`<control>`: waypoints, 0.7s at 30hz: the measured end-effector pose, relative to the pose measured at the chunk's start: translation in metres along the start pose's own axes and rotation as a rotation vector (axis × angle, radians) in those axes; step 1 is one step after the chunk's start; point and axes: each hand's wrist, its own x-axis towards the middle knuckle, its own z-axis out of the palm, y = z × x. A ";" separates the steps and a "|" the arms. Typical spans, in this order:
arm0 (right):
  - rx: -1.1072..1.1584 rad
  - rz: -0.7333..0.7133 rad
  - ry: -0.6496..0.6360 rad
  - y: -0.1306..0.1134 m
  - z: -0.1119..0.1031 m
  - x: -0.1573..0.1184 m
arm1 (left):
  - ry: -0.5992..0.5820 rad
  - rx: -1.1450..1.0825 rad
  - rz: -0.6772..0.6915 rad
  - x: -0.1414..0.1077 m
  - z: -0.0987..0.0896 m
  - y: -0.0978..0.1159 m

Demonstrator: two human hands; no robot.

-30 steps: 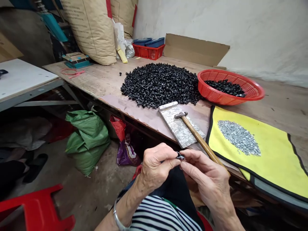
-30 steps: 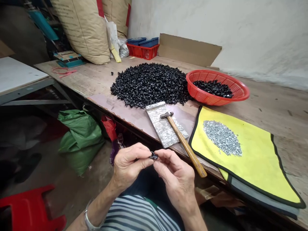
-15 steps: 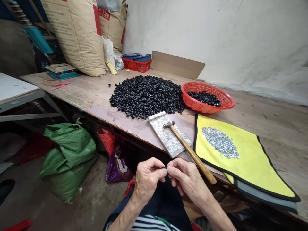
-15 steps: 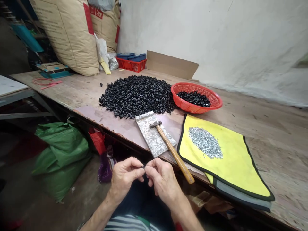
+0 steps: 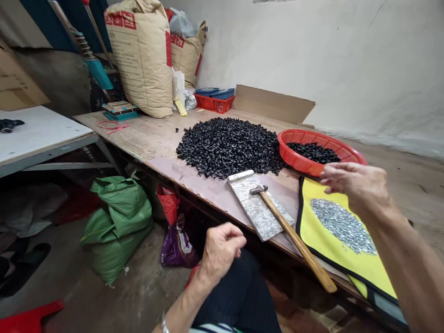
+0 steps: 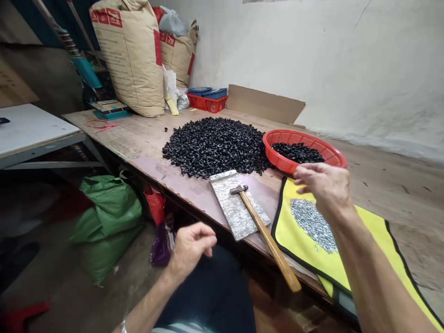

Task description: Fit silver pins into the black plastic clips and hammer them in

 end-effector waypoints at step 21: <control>-0.299 -0.013 -0.403 0.040 0.010 -0.119 | 0.304 0.274 0.280 0.131 -0.041 0.033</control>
